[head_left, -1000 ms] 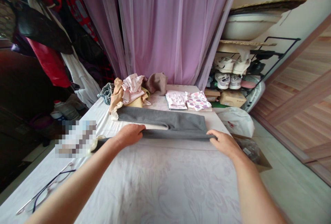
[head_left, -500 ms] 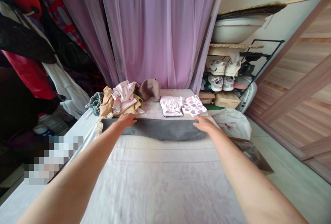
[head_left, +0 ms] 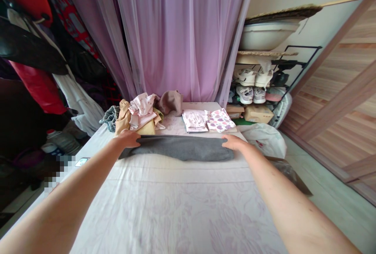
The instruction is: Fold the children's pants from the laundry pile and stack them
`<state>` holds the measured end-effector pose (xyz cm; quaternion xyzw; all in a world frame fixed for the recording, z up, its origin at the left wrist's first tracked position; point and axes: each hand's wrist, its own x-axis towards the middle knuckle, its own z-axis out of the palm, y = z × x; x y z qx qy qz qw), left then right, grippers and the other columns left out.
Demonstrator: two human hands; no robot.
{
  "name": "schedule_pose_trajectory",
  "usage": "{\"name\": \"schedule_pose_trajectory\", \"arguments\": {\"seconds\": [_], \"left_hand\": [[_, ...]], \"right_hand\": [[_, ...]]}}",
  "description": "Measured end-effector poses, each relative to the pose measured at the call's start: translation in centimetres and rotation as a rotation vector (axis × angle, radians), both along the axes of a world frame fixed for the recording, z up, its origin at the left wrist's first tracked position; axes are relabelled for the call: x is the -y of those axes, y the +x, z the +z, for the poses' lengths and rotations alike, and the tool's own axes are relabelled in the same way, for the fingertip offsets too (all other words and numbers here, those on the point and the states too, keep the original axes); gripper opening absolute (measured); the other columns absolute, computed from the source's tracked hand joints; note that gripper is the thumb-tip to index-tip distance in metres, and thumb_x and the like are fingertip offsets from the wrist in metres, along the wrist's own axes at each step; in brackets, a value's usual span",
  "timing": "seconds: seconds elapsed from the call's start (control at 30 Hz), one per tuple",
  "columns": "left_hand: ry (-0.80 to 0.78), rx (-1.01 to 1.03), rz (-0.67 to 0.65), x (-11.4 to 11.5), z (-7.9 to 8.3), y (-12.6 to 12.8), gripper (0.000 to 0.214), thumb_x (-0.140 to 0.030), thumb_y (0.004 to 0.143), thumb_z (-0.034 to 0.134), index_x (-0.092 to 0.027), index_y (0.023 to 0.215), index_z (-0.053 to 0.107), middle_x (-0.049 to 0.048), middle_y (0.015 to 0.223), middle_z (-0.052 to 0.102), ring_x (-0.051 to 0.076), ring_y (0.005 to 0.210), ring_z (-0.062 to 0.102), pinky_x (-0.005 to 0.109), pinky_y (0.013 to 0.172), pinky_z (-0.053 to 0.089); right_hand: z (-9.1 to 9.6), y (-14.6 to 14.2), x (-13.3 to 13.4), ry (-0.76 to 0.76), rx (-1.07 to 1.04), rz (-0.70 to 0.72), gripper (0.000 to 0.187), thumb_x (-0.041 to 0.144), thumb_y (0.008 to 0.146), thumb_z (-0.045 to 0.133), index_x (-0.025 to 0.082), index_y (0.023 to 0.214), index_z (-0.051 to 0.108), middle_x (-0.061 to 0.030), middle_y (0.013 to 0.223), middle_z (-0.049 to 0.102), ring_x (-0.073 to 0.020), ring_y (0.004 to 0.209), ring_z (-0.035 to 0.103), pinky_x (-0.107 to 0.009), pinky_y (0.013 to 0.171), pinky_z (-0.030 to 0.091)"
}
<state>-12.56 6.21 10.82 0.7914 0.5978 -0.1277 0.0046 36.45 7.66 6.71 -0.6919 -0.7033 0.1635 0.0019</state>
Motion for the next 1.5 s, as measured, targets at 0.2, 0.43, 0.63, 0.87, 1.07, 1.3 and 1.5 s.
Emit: {"name": "schedule_pose_trajectory", "arguments": {"seconds": [0.2,0.43,0.63,0.87,1.07,1.3,1.5], "left_hand": [[0.057,-0.043,0.041,1.4,2.2,-2.1,0.021,-0.035,0.081,0.059,-0.018,0.089,0.068,0.0064,0.088,0.072,0.025,0.092,0.065,0.035,0.09,0.043],[0.426,0.007,0.087,2.8,7.5,-3.1,0.034,-0.042,0.092,0.039,-0.02,0.104,0.061,0.0087,0.095,0.071,0.025,0.09,0.065,0.034,0.083,0.046],[0.544,0.137,0.08,7.5,3.4,-1.9,0.031,-0.027,0.088,0.044,-0.018,0.116,0.055,0.0093,0.092,0.07,0.025,0.092,0.064,0.038,0.095,0.042],[0.462,0.112,-0.034,13.3,-5.1,-2.0,0.019,-0.02,0.08,0.053,-0.022,0.095,0.063,0.0105,0.104,0.068,0.029,0.098,0.063,0.042,0.094,0.042],[0.627,0.051,-0.064,14.1,-4.4,-1.9,0.016,-0.015,0.085,0.048,-0.022,0.084,0.063,0.0073,0.089,0.069,0.026,0.089,0.063,0.039,0.086,0.043],[0.887,-0.005,-0.249,12.0,-2.6,-2.5,0.024,-0.014,0.093,0.043,-0.022,0.092,0.066,0.007,0.091,0.069,0.024,0.087,0.059,0.04,0.088,0.041],[0.73,0.02,-0.343,14.1,-6.0,-3.4,0.029,-0.008,0.09,0.041,-0.021,0.094,0.066,0.0076,0.09,0.068,0.023,0.083,0.06,0.039,0.085,0.043]], "right_hand": [[2.5,-1.0,1.3,0.105,0.114,-0.059,0.042,0.02,0.071,0.064,0.023,0.112,0.071,-0.0121,0.114,0.07,-0.0285,0.101,0.066,-0.036,0.082,0.05],[7.5,0.1,2.3,0.552,0.204,-0.101,0.031,0.034,0.089,0.051,0.024,0.116,0.064,-0.0099,0.116,0.066,-0.0256,0.099,0.062,-0.034,0.077,0.047],[1.1,2.3,7.6,0.756,0.188,-0.022,0.031,0.012,0.079,0.054,0.02,0.109,0.06,-0.0106,0.114,0.062,-0.0254,0.1,0.06,-0.032,0.075,0.048],[-7.2,4.9,13.7,0.66,0.194,0.116,0.038,0.003,0.072,0.055,0.025,0.102,0.059,-0.0058,0.109,0.061,-0.0221,0.096,0.063,-0.031,0.076,0.051],[-7.0,4.4,13.9,0.651,0.178,0.013,0.037,0.004,0.072,0.06,0.024,0.103,0.058,-0.0045,0.11,0.06,-0.0179,0.084,0.062,-0.028,0.063,0.046],[-7.7,4.1,14.1,0.697,0.115,-0.06,0.033,0.005,0.072,0.061,0.022,0.1,0.059,-0.0037,0.108,0.06,-0.0157,0.076,0.059,-0.027,0.056,0.04],[-8.1,4.2,14.3,0.774,0.02,-0.035,0.033,0.004,0.072,0.053,0.023,0.099,0.061,-0.0037,0.108,0.062,-0.0181,0.087,0.062,-0.027,0.062,0.045]]}}
